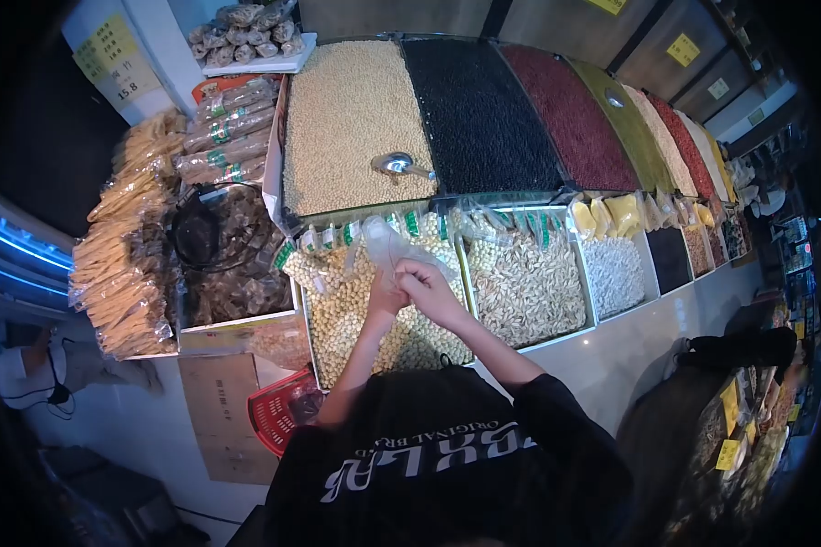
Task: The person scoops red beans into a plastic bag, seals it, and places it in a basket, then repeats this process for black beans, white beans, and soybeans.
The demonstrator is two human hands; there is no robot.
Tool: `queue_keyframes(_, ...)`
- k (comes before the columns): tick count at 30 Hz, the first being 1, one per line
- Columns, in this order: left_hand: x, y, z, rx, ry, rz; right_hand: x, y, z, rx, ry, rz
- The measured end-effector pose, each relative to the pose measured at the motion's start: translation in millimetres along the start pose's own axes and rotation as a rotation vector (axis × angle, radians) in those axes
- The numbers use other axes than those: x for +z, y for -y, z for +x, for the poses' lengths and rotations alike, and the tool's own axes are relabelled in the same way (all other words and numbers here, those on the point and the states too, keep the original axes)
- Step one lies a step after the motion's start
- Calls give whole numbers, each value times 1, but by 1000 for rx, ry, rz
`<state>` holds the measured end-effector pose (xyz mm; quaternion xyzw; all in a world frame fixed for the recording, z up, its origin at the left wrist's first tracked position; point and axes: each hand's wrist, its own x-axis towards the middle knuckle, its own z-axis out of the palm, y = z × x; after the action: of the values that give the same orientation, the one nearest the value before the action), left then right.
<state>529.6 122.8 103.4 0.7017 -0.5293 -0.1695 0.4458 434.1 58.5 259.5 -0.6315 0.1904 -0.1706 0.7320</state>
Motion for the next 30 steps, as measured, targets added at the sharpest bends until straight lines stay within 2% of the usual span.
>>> queue_keyframes(2,-19,-28,2,-488,-115,-1069,-11,0,6,30,-24,34)
queue_keyframes(3,-28,-30,7,-424,-80,-1038,-30,-22,15,-93,5,-90)
queue_keyframes(4,-35,-28,11,-425,-84,-1036,-41,-28,22,-93,8,-88)
queue_keyframes(6,-44,-23,18,-454,-135,-1100,-59,-38,36,-533,-195,-915)
queue_keyframes(7,-49,-16,25,-491,-121,-1132,-71,-65,43,-442,-116,-881)
queue_keyframes(8,-56,-10,34,-492,-119,-1131,-72,-65,49,-441,-119,-880)
queue_keyframes(10,-68,2,58,-574,-43,-1121,-71,-66,65,243,143,-178)
queue_keyframes(15,-95,21,124,-622,-121,-1138,-72,-58,145,331,27,-230)
queue_keyframes(16,-101,25,136,-609,-146,-1232,-74,-61,161,329,30,-226)
queue_keyframes(18,-109,40,151,-592,-176,-1325,-80,-66,187,372,-67,-15)
queue_keyframes(20,-111,59,155,-586,-134,-1307,-86,-65,198,382,-60,7)
queue_keyframes(22,-112,72,153,-676,-135,-1246,-91,-65,201,407,-57,-113)
queue_keyframes(24,-112,74,144,-703,-174,-1067,-90,-67,198,416,-68,-141)
queue_keyframes(26,-107,77,143,-710,-221,-1037,-91,-72,199,359,-69,-283)
queue_keyframes(30,-121,83,172,-690,-284,-1023,-91,-67,227,247,-128,-279)
